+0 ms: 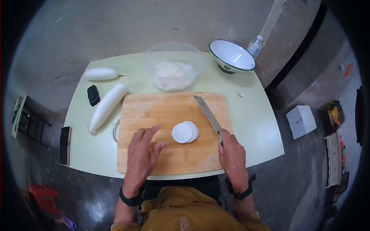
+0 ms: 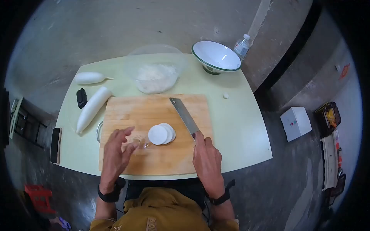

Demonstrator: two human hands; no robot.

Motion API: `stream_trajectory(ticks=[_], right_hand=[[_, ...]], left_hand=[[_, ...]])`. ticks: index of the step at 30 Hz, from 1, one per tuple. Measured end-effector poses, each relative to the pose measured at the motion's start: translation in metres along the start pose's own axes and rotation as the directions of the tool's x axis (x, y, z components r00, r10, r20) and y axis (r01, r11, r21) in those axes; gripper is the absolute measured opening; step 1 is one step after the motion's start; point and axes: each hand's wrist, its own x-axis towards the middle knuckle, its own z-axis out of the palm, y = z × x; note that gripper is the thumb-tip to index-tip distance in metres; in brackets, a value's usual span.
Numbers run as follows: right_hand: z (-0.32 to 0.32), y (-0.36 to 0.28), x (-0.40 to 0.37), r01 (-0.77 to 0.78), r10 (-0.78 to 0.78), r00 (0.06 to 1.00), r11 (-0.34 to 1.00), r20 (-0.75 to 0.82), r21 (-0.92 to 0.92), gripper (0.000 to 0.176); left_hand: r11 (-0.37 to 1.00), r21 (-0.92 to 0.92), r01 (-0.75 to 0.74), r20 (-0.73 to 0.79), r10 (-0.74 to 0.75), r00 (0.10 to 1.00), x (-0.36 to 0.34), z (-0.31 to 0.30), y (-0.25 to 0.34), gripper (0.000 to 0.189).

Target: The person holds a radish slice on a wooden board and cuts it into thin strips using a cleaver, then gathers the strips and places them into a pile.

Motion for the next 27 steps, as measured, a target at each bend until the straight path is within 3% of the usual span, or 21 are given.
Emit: stream_trajectory(ticks=[2,5,8,11,15,18,20,24,27], right_hand=[[0.004,0.001,0.003,-0.012,0.019,0.997,0.996,0.076,-0.092,0.023],[0.007,0.008,-0.005,0.022,-0.02,1.0,0.994,0.021,-0.105,0.016],[0.0,0.012,-0.006,0.002,0.002,1.0,0.994,0.031,-0.109,0.02],[-0.008,0.016,-0.009,-0.016,0.025,0.997,0.991,0.067,-0.131,0.026],[-0.011,0.029,-0.017,0.004,0.003,0.999,0.988,0.041,-0.152,0.033],[-0.02,0.034,-0.018,0.008,-0.006,0.999,0.999,0.047,-0.039,0.031],[-0.028,0.031,-0.019,0.032,-0.036,0.999,0.964,0.009,0.264,0.026],[-0.039,0.02,-0.009,-0.048,-0.006,0.989,0.933,0.15,0.356,0.017],[-0.038,0.017,0.0,-0.083,0.019,0.97,0.962,0.241,0.259,0.011]], left_hand=[[0.998,-0.05,-0.03,0.011,0.03,0.999,-0.002,0.013,-0.002,0.047],[0.999,-0.025,-0.045,0.037,0.046,0.998,-0.003,0.03,0.004,0.048],[0.982,0.094,-0.165,0.031,0.162,0.986,0.013,0.04,0.005,0.05],[0.987,0.125,-0.098,0.14,0.08,0.987,0.027,0.047,0.008,0.051],[0.993,0.088,-0.083,0.171,0.067,0.983,0.044,0.056,0.005,0.05],[0.997,0.047,-0.069,0.272,0.053,0.961,0.052,0.06,-0.002,0.053],[0.999,0.008,-0.053,0.337,0.047,0.94,0.056,0.062,-0.005,0.053],[1.0,-0.02,0.02,0.39,-0.011,0.921,0.062,0.059,0.006,0.05],[0.999,-0.042,-0.023,0.379,0.038,0.925,0.065,0.058,0.011,0.045]])
